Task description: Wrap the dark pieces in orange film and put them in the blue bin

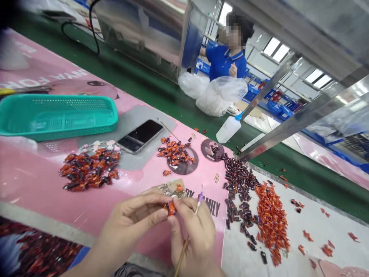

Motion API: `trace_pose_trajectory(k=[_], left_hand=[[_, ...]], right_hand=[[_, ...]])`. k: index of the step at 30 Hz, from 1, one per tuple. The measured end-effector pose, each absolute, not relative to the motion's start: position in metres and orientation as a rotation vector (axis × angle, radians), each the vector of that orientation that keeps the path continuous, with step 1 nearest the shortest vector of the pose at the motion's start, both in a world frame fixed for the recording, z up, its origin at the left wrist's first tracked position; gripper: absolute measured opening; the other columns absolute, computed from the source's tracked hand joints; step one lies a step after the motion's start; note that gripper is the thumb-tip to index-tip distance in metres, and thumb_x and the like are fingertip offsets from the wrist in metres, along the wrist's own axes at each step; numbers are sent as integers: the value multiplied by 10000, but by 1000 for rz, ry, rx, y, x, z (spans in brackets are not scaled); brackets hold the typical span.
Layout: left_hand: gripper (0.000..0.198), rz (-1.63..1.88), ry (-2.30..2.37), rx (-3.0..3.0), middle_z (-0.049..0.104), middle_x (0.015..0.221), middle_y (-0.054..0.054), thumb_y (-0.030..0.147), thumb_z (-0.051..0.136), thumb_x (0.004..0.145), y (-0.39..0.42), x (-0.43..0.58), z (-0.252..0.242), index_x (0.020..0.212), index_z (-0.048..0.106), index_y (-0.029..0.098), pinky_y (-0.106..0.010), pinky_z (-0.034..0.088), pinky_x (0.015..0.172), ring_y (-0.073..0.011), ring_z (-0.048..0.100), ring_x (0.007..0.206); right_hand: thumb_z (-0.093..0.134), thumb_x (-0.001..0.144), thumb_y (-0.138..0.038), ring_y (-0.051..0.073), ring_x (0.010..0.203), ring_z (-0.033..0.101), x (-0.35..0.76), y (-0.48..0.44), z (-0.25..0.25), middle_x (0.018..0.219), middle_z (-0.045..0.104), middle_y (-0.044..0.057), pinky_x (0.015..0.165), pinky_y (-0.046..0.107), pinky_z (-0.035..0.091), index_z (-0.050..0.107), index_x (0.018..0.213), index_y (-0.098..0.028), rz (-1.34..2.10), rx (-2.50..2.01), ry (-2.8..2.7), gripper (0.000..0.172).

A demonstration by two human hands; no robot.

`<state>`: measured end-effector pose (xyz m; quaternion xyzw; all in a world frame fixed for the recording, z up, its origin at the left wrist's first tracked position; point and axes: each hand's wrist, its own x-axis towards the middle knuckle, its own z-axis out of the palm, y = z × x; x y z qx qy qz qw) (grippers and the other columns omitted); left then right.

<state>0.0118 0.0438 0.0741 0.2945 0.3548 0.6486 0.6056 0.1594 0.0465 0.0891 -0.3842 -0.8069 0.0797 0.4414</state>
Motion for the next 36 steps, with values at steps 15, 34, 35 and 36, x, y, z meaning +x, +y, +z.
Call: trace_pose_trajectory(k=[15, 34, 35, 36], left_hand=[[112, 1420, 913, 824, 707, 733, -35, 156, 844, 683, 48, 3, 70, 751, 840, 245, -178, 598, 595, -150, 719, 650], [76, 1625, 883, 1027, 746, 701, -45, 287, 869, 750, 42, 10, 82, 779, 824, 233, -189, 557, 582, -154, 698, 672], [77, 1634, 880, 1058, 744, 696, -43, 279, 869, 749, 41, 10, 82, 772, 817, 227, -189, 550, 572, -152, 695, 662], [76, 1648, 877, 1091, 743, 696, -41, 266, 868, 752, 41, 10, 82, 771, 810, 220, -189, 545, 565, -149, 693, 655]], right_hand=[[556, 1002, -316, 214, 835, 706, 157, 44, 81, 958, 744, 92, 708, 337, 616, 631, 1219, -202, 295, -1001, -2089, 256], [589, 1003, -267, 181, 782, 681, 156, 44, 93, 852, 706, 51, 671, 345, 593, 636, 1197, -223, 330, -865, -1953, 204], [575, 1012, -278, 179, 771, 681, 157, 43, 93, 847, 705, 54, 658, 341, 591, 637, 1191, -211, 319, -859, -1960, 201], [561, 1020, -281, 173, 761, 679, 157, 43, 93, 841, 703, 57, 645, 333, 586, 639, 1179, -193, 307, -847, -1970, 197]])
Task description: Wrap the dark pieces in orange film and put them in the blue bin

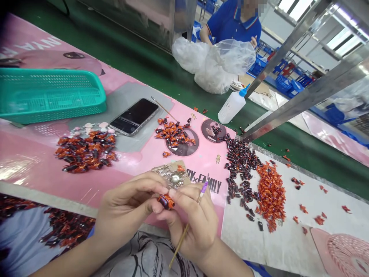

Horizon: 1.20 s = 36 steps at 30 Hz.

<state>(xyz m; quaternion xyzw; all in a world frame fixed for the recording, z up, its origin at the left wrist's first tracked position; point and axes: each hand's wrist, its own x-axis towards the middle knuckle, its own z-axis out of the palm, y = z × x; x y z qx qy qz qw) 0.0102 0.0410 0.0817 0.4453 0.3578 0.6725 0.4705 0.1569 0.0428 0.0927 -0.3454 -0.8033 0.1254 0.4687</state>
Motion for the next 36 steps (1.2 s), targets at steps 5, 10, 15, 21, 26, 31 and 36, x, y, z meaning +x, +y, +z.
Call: trace_pose_trajectory(k=[5, 10, 15, 21, 26, 31, 36], left_hand=[[86, 1714, 873, 1232, 740, 716, -26, 119, 794, 803, 39, 14, 76, 784, 760, 196, -188, 553, 601, -137, 697, 671], [129, 1736, 839, 1271, 722, 683, -32, 90, 723, 838, 40, 23, 73, 742, 732, 174, -189, 544, 554, -125, 670, 600], [98, 1728, 817, 1151, 723, 673, -47, 109, 756, 785, 44, 31, 76, 707, 758, 167, -199, 556, 577, -139, 676, 612], [77, 1545, 778, 740, 732, 700, -29, 118, 798, 679, 42, 35, 80, 717, 757, 171, -184, 586, 638, -132, 704, 658], [137, 1475, 817, 621, 709, 689, -19, 143, 835, 627, 41, 37, 77, 702, 721, 157, -178, 574, 633, -124, 685, 656], [88, 1569, 858, 717, 684, 689, -16, 158, 790, 684, 34, 42, 71, 705, 704, 161, -179, 546, 614, -118, 655, 647], [73, 1629, 866, 857, 687, 710, -22, 161, 787, 730, 26, 35, 71, 716, 716, 171, -211, 541, 638, -138, 654, 681]], right_hand=[[546, 1025, -234, 150, 742, 661, 159, 40, 92, 796, 685, 69, 624, 283, 556, 642, 1094, -99, 247, -795, -2018, 180], [583, 999, -191, 137, 674, 628, 168, 43, 95, 754, 668, 56, 608, 271, 532, 665, 1051, -99, 123, -788, -2065, 133], [592, 997, -217, 149, 740, 671, 181, 48, 96, 807, 699, 67, 659, 272, 570, 665, 1073, -131, 86, -772, -2104, 136], [616, 984, -248, 180, 803, 690, 185, 49, 103, 886, 707, 90, 666, 293, 598, 661, 1177, -167, -39, -831, -2156, 214], [603, 984, -211, 173, 786, 695, 181, 48, 99, 859, 697, 81, 657, 276, 600, 649, 1080, -165, -26, -846, -2155, 115], [576, 963, -117, 150, 768, 684, 171, 41, 90, 818, 671, 42, 655, 252, 585, 610, 981, -183, 76, -886, -2038, 76], [618, 956, -152, 146, 746, 672, 165, 33, 89, 808, 679, 34, 640, 257, 580, 626, 954, -186, 110, -856, -1973, 34]])
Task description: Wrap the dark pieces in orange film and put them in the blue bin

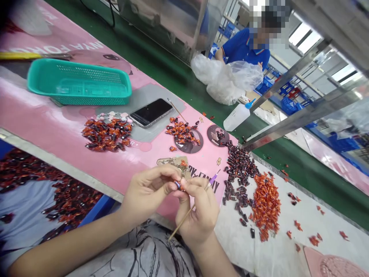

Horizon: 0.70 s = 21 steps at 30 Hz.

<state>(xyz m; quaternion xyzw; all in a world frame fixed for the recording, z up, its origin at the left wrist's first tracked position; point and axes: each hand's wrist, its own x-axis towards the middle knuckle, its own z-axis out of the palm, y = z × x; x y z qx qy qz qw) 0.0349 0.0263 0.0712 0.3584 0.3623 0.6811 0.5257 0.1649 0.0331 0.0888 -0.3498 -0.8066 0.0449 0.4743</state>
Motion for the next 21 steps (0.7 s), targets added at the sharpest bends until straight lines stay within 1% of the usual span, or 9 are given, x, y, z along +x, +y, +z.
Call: trace_pose_trajectory(k=[1, 5, 7, 10, 12, 15, 18, 21], left_hand=[[81, 1611, 853, 845, 693, 716, -24, 175, 802, 728, 26, 33, 72, 719, 721, 174, -221, 548, 646, -144, 658, 688], [178, 1532, 798, 706, 714, 729, -22, 259, 891, 672, 24, 30, 71, 721, 742, 177, -226, 572, 643, -140, 661, 675], [220, 1514, 789, 632, 721, 730, -18, 287, 922, 639, 23, 31, 69, 717, 747, 178, -206, 576, 647, -128, 666, 679], [252, 1509, 786, 615, 721, 713, -15, 320, 937, 623, 21, 34, 69, 696, 742, 179, -192, 576, 633, -126, 673, 680], [253, 1530, 808, 681, 717, 701, -19, 337, 925, 645, 19, 35, 70, 681, 733, 177, -198, 571, 609, -132, 671, 667], [249, 1599, 880, 836, 708, 689, -31, 357, 871, 724, 15, 36, 74, 660, 712, 177, -226, 569, 611, -149, 669, 665], [254, 1674, 924, 979, 708, 685, -42, 356, 816, 793, 12, 36, 76, 648, 700, 182, -255, 573, 638, -160, 668, 665], [234, 1663, 913, 1044, 708, 693, -43, 337, 800, 814, 12, 35, 78, 668, 702, 184, -255, 567, 640, -160, 666, 670]], right_hand=[[638, 951, -167, 150, 757, 676, 165, 32, 89, 822, 688, 37, 649, 263, 585, 634, 968, -187, 127, -846, -1966, 27], [709, 913, -192, 162, 820, 689, 166, 28, 92, 888, 710, 43, 692, 284, 603, 649, 1051, -193, 184, -863, -1990, 151], [717, 897, -154, 153, 808, 681, 166, 27, 94, 876, 699, 31, 689, 274, 600, 644, 1041, -195, 162, -875, -2007, 167], [696, 897, -106, 136, 765, 660, 165, 25, 96, 845, 673, 21, 666, 254, 585, 628, 988, -183, 147, -872, -2025, 137], [682, 905, -110, 136, 744, 649, 164, 23, 96, 833, 662, 22, 640, 255, 575, 618, 960, -185, 176, -872, -2021, 112], [676, 912, -121, 135, 694, 628, 161, 21, 95, 783, 633, 9, 587, 255, 552, 616, 939, -195, 206, -846, -1963, 99], [682, 901, -104, 134, 660, 621, 160, 20, 95, 761, 628, 4, 548, 255, 530, 620, 925, -201, 208, -805, -1912, 117], [692, 893, -87, 132, 656, 630, 163, 19, 93, 771, 649, 2, 541, 254, 532, 631, 925, -208, 210, -809, -1909, 139]])
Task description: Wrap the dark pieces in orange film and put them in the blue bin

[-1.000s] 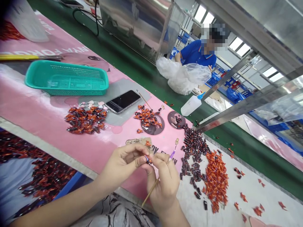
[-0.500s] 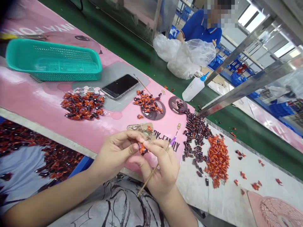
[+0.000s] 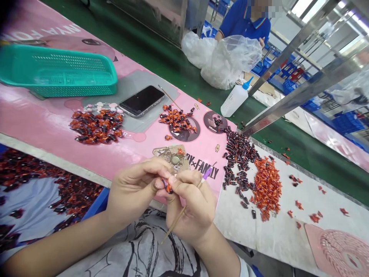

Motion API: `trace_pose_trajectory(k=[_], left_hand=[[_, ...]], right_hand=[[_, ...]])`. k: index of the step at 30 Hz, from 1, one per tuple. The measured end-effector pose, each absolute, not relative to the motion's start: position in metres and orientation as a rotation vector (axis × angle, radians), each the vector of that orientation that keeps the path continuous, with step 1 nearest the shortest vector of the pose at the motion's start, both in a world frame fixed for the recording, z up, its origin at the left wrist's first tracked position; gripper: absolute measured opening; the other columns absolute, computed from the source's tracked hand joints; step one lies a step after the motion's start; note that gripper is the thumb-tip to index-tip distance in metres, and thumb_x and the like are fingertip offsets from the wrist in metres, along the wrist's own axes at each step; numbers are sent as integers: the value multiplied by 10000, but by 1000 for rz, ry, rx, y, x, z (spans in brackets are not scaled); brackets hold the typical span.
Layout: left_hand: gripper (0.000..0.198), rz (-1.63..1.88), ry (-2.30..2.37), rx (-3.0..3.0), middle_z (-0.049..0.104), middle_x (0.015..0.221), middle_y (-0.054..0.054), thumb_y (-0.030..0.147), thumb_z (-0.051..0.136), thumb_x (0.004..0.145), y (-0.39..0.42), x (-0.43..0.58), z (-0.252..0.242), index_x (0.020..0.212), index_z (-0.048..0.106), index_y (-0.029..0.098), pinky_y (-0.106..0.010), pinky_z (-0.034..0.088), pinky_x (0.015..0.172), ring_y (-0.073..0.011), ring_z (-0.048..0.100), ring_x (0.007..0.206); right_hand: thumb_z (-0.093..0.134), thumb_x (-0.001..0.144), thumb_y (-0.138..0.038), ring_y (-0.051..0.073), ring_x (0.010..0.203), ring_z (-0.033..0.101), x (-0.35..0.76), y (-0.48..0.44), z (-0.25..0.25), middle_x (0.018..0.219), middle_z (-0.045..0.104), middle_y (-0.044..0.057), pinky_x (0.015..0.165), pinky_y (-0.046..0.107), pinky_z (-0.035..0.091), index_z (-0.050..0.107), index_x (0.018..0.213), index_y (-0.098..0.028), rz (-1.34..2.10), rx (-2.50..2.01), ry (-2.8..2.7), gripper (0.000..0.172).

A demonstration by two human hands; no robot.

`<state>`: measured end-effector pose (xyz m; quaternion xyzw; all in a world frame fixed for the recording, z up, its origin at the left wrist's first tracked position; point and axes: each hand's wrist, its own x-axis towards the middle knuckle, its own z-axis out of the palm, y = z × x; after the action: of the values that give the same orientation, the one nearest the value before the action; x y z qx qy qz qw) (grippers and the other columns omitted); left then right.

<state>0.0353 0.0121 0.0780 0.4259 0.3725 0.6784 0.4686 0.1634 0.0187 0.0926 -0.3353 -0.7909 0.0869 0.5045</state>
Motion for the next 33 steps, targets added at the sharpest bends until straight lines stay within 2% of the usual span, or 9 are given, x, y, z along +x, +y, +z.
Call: trace_pose_trajectory(k=[5, 9, 11, 15, 19, 23, 27, 30, 33], left_hand=[[237, 1395, 912, 1155, 692, 757, -46, 394, 730, 865, 18, 29, 83, 794, 694, 171, -246, 530, 604, -155, 638, 677], [393, 1137, 846, 1358, 577, 600, 2, 384, 534, 975, 22, 28, 85, 639, 579, 185, -243, 446, 556, -129, 536, 575], [409, 1095, 864, 1399, 524, 574, 14, 370, 495, 984, 22, 30, 85, 617, 533, 195, -249, 407, 535, -127, 489, 554], [322, 1168, 945, 1488, 505, 603, 18, 317, 526, 963, 20, 37, 85, 660, 518, 208, -259, 383, 531, -135, 467, 564], [250, 1227, 937, 1665, 518, 622, 23, 200, 532, 948, 21, 46, 84, 698, 516, 211, -244, 386, 532, -126, 482, 572], [212, 1264, 906, 1728, 543, 638, 11, 179, 519, 951, 25, 58, 80, 742, 527, 212, -240, 396, 524, -130, 502, 579], [184, 1293, 875, 1804, 556, 650, 8, 172, 505, 964, 31, 68, 79, 788, 544, 204, -234, 412, 543, -130, 524, 594], [188, 1219, 958, 2038, 595, 697, -16, 165, 471, 974, 47, 61, 80, 815, 566, 197, -244, 438, 596, -144, 558, 646], [250, 926, 1279, 2314, 589, 676, -28, 213, 447, 963, 85, 41, 79, 736, 552, 214, -283, 426, 616, -175, 554, 646]], right_hand=[[676, 897, -41, 121, 752, 658, 175, 15, 82, 883, 659, 18, 586, 233, 557, 667, 1040, -204, 239, -847, -1816, 217], [636, 946, -89, 108, 742, 648, 185, 13, 72, 864, 642, 3, 593, 222, 555, 669, 1060, -216, 319, -818, -1831, 174], [642, 976, -257, 134, 797, 651, 189, 13, 69, 885, 651, 20, 650, 259, 572, 653, 1111, -221, 394, -849, -1823, 140], [504, 963, -645, 163, 761, 603, 194, 14, 67, 833, 611, 33, 649, 299, 537, 604, 1021, -197, 678, -962, -1691, 463], [423, 1040, -532, 96, 536, 429, 198, 17, 73, 599, 425, -48, 494, 232, 360, 455, 688, -203, 982, -948, -1720, 483], [447, 1037, -502, 83, 490, 355, 201, 18, 78, 576, 356, -56, 435, 229, 270, 401, 635, -203, 1054, -951, -1619, 503], [427, 1043, -508, 82, 477, 390, 209, 24, 77, 557, 393, -52, 423, 213, 309, 418, 626, -199, 948, -1006, -1646, 520], [431, 1020, -573, 116, 559, 549, 225, 31, 72, 655, 594, -6, 487, 224, 440, 630, 819, -178, 668, -1099, -1815, 485], [479, 1018, -534, 129, 595, 620, 250, 35, 64, 783, 694, 27, 510, 233, 500, 669, 1138, -167, 376, -1202, -1870, 431]])
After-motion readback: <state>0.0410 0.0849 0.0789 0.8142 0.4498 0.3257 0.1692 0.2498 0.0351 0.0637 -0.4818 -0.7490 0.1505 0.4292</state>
